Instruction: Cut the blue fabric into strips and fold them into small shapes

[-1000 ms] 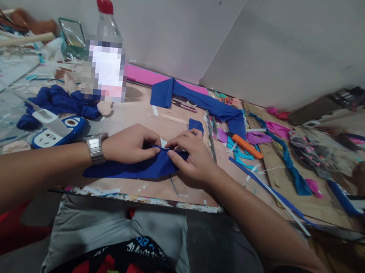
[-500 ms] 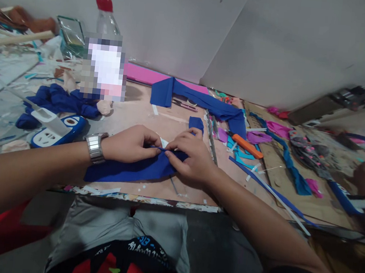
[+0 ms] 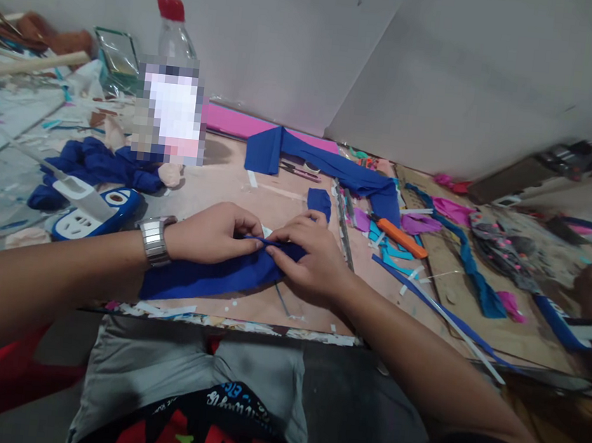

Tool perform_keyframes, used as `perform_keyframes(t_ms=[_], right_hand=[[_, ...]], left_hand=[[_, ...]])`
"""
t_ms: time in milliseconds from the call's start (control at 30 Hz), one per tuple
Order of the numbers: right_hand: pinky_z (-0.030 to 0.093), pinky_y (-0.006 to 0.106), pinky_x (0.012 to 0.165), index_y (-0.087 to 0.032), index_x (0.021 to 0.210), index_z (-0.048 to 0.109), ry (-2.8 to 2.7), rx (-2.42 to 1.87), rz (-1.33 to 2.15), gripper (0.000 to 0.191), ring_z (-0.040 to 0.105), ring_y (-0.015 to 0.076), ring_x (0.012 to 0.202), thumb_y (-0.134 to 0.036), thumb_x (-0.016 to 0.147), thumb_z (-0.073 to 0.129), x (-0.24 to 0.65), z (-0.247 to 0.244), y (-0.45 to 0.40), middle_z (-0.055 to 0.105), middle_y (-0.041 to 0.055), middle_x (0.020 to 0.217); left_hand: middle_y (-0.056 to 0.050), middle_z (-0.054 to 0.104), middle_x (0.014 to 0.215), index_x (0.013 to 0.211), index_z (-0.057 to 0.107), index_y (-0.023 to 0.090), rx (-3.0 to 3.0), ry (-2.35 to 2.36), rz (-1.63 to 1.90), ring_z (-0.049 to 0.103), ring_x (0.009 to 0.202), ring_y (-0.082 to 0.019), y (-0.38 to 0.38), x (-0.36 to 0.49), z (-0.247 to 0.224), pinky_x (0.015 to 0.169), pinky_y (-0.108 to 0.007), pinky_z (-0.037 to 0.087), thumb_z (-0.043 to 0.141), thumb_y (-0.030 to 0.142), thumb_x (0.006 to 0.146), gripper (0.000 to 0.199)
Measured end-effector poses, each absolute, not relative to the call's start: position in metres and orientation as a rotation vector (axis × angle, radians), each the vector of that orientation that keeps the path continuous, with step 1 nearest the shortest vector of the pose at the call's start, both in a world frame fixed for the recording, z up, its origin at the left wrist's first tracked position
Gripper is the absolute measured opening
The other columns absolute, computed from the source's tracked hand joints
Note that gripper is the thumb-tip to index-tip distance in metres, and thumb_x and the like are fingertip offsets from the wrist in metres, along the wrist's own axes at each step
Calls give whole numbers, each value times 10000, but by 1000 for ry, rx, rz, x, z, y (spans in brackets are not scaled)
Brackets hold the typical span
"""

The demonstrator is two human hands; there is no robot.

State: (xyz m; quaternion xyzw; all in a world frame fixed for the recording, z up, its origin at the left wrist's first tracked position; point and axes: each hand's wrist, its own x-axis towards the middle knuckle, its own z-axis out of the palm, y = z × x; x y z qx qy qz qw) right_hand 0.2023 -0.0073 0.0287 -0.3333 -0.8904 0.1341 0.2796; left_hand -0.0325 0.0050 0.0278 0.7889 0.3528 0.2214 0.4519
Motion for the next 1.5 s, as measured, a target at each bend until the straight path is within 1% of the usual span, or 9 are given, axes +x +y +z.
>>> perform_keyframes(t_ms=[200,433,533,700,867,1000,1233,1333,1500], right_hand=[[374,457,992,-234,938,722,-2349,-916,367,43,715,215,865,-244,934,680,202,28,-6,797,14,898],[362,447,1004,-226,950,734,-2359,-891,381,45,713,204,877,-242,936,694,201,30,-8,793,9,904],[361,447,1002,-229,938,730,-2366,-882,381,50,710,203,873,-246,945,682,201,30,-8,791,7,891],[349,458,1017,-231,948,731,-2387,-870,370,64,711,204,874,-245,950,668,201,30,-9,796,9,906],[358,456,991,-218,953,734,-2380,-855,352,63,707,209,864,-231,940,674,201,32,-9,793,17,886],[365,448,967,-218,934,724,-2364,-841,367,53,705,207,845,-221,935,671,201,31,-8,790,15,873],[369,428,918,-209,868,682,-2323,-841,447,74,677,184,784,-177,920,639,199,26,-7,763,9,840],[371,420,901,-206,851,676,-2325,-853,471,86,669,187,798,-169,916,633,199,26,-8,750,9,826],[370,417,924,-210,886,693,-2313,-873,489,47,669,189,819,-171,896,669,200,26,-7,755,7,856]], left_hand=[[-9,701,753,891,718,136,1933,879,550,576,661,-130,6,-33,27,643,-237,436,610,346,913,237],[-2,686,742,877,713,141,1964,874,519,558,668,-129,5,-33,27,643,-241,406,613,328,903,213],[-2,674,743,886,713,134,1933,876,504,539,667,-126,4,-33,29,639,-240,400,615,366,918,253],[17,583,674,825,698,128,1944,859,530,473,633,-112,4,-31,29,603,-235,365,560,434,975,368],[4,665,730,854,707,136,2020,856,592,549,679,-120,3,-32,29,668,-235,413,570,394,973,315],[2,705,746,886,722,149,2219,901,649,595,668,-118,-1,-33,31,677,-237,411,572,329,967,248],[-41,769,808,944,758,155,2586,830,727,673,703,-155,-5,-32,27,669,-262,396,545,316,1005,273],[-39,771,814,961,759,157,2564,839,718,675,706,-156,-6,-32,28,671,-262,399,548,315,1003,266],[3,741,779,926,740,160,2292,878,676,634,680,-124,-6,-31,31,683,-242,412,570,295,978,223]])
